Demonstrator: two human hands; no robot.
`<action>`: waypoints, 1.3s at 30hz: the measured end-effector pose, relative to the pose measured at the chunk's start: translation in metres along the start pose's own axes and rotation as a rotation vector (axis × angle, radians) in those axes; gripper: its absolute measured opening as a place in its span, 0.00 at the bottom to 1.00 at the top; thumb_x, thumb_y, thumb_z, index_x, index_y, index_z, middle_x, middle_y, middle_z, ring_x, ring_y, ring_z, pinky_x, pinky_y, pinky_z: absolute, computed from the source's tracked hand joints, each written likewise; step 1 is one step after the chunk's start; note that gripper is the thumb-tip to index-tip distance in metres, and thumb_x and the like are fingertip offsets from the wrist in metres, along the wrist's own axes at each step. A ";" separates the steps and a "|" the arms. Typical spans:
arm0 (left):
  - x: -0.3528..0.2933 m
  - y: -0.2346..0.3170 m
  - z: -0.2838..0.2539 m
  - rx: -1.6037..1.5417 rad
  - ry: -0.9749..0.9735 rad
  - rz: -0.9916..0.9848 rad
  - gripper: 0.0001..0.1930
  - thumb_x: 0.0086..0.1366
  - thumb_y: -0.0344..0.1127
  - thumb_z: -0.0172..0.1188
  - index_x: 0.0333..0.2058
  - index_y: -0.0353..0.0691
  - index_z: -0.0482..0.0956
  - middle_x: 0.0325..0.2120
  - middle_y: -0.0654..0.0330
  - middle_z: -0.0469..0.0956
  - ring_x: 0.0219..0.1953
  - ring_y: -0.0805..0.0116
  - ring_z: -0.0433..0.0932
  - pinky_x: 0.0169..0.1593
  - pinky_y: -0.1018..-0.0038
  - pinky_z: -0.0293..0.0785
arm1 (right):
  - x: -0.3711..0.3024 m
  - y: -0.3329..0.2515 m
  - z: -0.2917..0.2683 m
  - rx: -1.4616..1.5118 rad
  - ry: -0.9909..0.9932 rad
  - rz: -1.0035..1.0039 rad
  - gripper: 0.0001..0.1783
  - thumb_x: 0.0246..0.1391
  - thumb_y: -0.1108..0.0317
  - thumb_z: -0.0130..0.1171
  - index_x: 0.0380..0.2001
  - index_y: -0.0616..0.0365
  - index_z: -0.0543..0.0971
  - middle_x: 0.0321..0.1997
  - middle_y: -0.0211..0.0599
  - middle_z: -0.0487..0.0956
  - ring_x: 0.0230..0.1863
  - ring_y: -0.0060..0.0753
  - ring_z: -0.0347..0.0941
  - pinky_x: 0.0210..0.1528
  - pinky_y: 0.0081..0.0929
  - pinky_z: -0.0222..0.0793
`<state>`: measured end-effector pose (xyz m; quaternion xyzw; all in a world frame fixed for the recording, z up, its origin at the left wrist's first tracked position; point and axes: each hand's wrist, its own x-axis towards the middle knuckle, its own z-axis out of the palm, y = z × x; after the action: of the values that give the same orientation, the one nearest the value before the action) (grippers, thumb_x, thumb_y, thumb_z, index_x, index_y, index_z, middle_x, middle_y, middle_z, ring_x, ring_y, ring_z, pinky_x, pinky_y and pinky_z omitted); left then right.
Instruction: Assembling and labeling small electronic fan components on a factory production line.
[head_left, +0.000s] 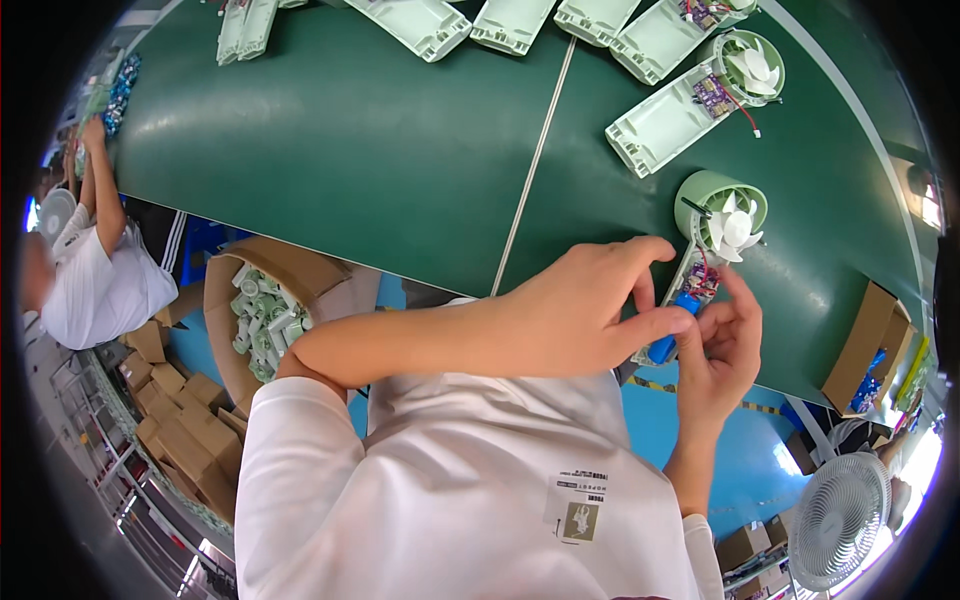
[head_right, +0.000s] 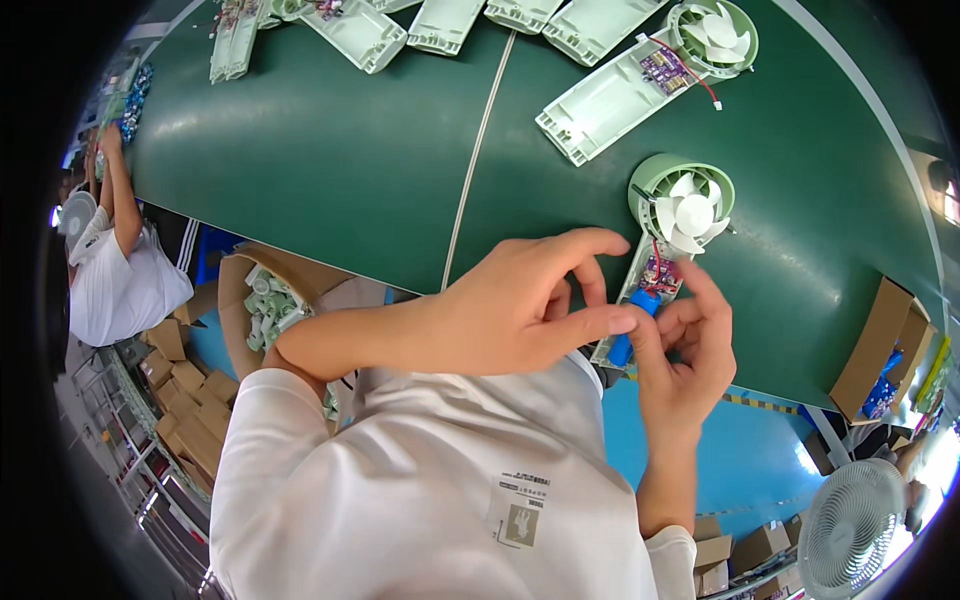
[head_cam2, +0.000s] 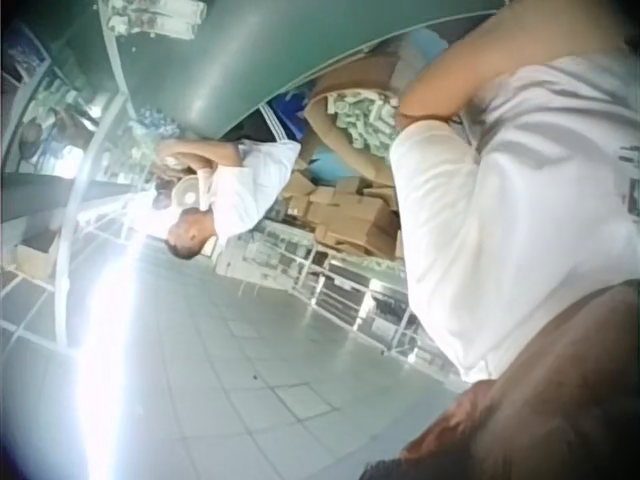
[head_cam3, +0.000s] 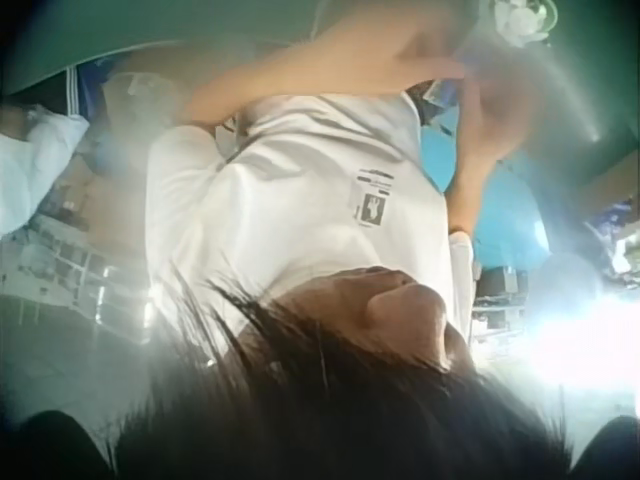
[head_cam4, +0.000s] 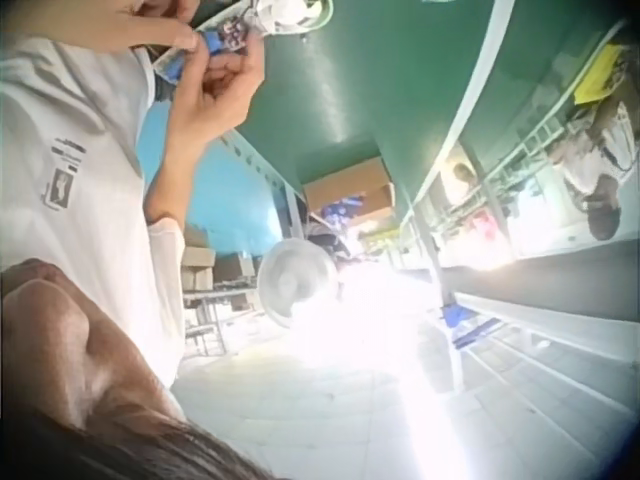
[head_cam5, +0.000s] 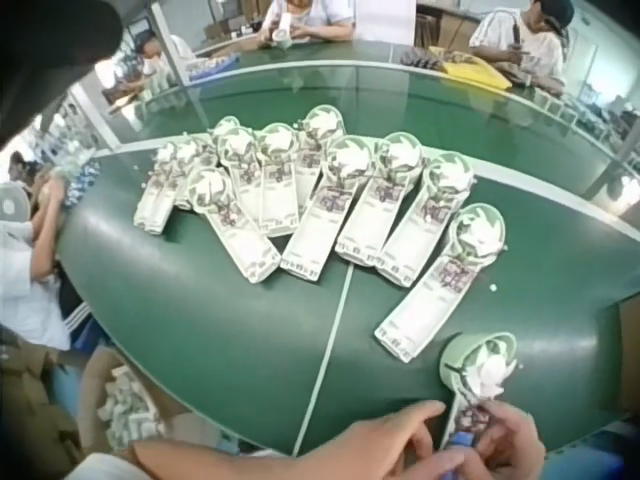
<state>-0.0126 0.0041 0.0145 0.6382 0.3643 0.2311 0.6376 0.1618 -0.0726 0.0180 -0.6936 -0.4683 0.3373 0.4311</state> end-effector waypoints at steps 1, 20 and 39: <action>0.006 0.002 -0.001 -0.109 -0.055 -0.075 0.22 0.64 0.40 0.64 0.50 0.32 0.70 0.26 0.61 0.76 0.17 0.77 0.71 0.20 0.78 0.66 | 0.001 0.004 -0.002 -0.055 -0.058 -0.036 0.22 0.47 0.79 0.69 0.47 0.64 0.75 0.25 0.23 0.69 0.21 0.09 0.60 0.21 0.10 0.55; 0.157 0.040 0.048 0.392 -0.196 -0.016 0.12 0.54 0.37 0.62 0.19 0.33 0.80 0.15 0.48 0.77 0.22 0.60 0.82 0.29 0.65 0.77 | -0.004 0.056 -0.051 0.086 0.256 -0.121 0.18 0.57 0.79 0.57 0.52 0.65 0.73 0.28 0.25 0.69 0.24 0.11 0.61 0.25 0.09 0.55; 0.510 0.048 -0.157 0.111 0.167 -0.173 0.09 0.64 0.30 0.55 0.25 0.35 0.80 0.15 0.63 0.73 0.12 0.79 0.66 0.11 0.83 0.52 | 0.011 0.047 -0.039 -0.247 0.410 -0.121 0.03 0.58 0.75 0.59 0.32 0.64 0.78 0.19 0.24 0.69 0.16 0.11 0.57 0.18 0.13 0.50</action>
<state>0.1960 0.4967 -0.0121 0.6173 0.4821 0.2069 0.5862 0.2162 -0.0821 -0.0105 -0.7656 -0.4497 0.1032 0.4484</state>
